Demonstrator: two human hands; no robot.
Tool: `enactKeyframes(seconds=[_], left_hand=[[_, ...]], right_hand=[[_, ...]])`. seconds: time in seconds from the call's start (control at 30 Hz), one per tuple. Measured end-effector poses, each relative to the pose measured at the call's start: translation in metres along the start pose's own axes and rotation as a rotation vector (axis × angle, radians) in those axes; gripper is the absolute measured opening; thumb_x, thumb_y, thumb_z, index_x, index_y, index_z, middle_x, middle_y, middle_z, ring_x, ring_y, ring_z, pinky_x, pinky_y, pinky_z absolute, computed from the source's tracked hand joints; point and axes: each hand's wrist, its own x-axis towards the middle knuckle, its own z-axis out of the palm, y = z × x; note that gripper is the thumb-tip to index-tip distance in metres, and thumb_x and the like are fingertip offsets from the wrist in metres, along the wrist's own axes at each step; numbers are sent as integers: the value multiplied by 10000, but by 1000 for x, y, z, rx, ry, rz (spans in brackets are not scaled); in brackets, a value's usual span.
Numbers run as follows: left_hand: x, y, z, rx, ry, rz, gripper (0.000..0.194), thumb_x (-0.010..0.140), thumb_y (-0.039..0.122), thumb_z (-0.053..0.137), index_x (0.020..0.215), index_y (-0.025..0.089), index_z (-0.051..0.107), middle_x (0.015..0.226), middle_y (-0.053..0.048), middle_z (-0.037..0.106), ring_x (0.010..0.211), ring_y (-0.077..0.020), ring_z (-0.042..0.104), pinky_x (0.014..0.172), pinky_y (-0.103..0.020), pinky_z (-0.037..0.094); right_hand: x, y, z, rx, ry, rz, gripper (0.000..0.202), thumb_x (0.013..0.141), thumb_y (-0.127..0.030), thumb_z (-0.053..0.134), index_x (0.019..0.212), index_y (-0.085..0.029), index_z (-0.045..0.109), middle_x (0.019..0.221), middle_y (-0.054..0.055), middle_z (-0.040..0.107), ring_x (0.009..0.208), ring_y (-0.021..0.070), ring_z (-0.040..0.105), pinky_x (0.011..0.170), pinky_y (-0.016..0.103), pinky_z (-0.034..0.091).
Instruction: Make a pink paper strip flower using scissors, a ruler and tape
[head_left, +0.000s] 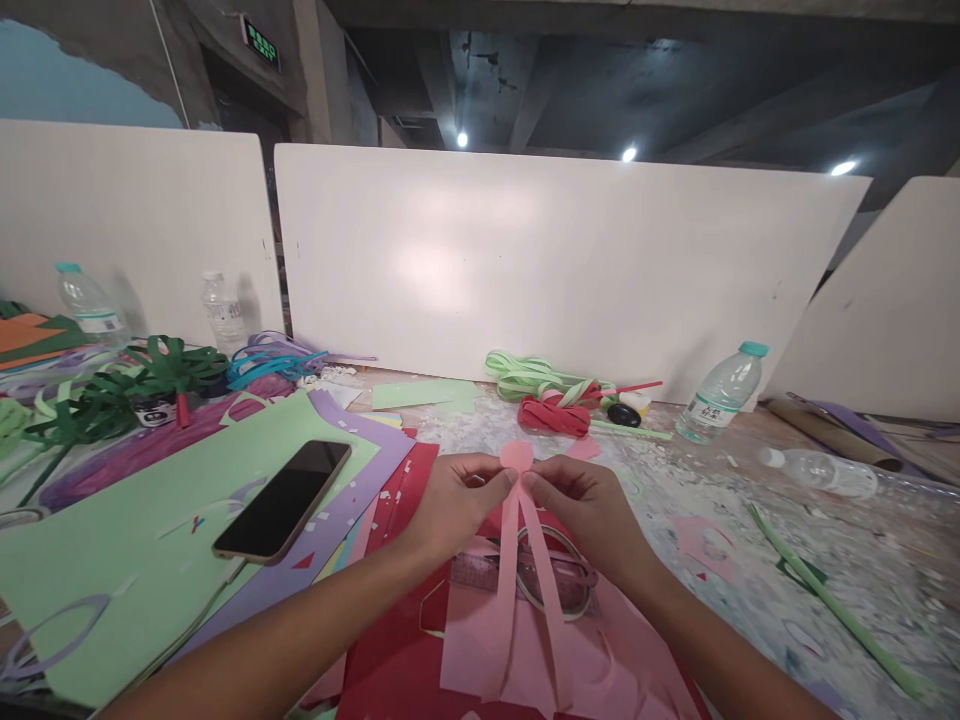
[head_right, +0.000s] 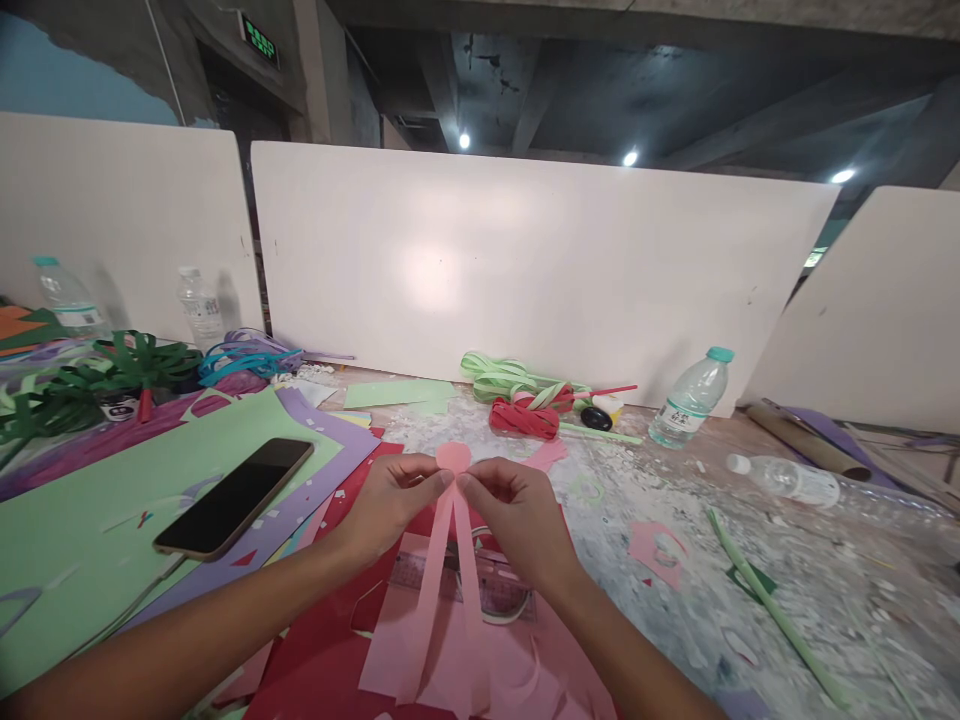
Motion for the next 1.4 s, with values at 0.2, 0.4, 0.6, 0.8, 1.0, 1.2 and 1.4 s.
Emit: enactKeyframes(seconds=[0.2,0.4,0.6,0.8,1.0,1.2,1.4], left_hand=[[0,-1,-1,-14,-3,-10,296,770,323,585,545,159,487,568,42,314,561,-97,271,530,-236,252],[1,0,0,-14,-2,-39,270,746,331,597,554,150,541,552,45,332,535,-87,278,507,-229,246],[-1,2,0,-22,-9,-67,278,714,355,632,547,149,549,533,42,356,525,-86,286,501,-228,263],[-1,4,0,-63,-4,-67,276,720,376,644,581,151,566,567,36,406,541,-93,333,514,-227,288],[1,2,-4,-73,-68,-29,246,766,363,624,650,147,607,612,24,467,594,-107,397,573,-231,326],[3,5,-6,-59,-103,-47,258,755,355,639,611,147,589,581,39,436,571,-98,368,556,-225,299],[4,3,-5,-111,-146,-58,258,747,369,645,614,150,607,571,31,457,584,-109,408,588,-233,331]], right_hand=[[-1,1,3,68,-9,5,228,766,-394,645,703,-175,639,652,6,564,612,135,482,565,257,393],[-1,-4,5,211,-48,30,223,725,-388,692,752,-176,631,698,2,586,649,131,504,610,252,406],[0,-3,5,229,-38,61,231,711,-378,696,680,-170,599,629,-21,521,594,115,447,566,244,367],[0,-1,4,218,-47,83,226,726,-388,670,674,-176,613,615,-26,485,571,114,404,546,248,343],[-1,2,3,260,-45,124,262,718,-413,684,637,-179,599,587,-34,473,544,111,397,524,245,326],[2,7,-2,290,-60,105,256,747,-425,678,695,-178,638,634,-11,528,610,128,464,588,255,377],[1,5,0,244,-45,46,290,767,-452,654,686,-174,649,644,7,555,631,144,487,617,273,395]])
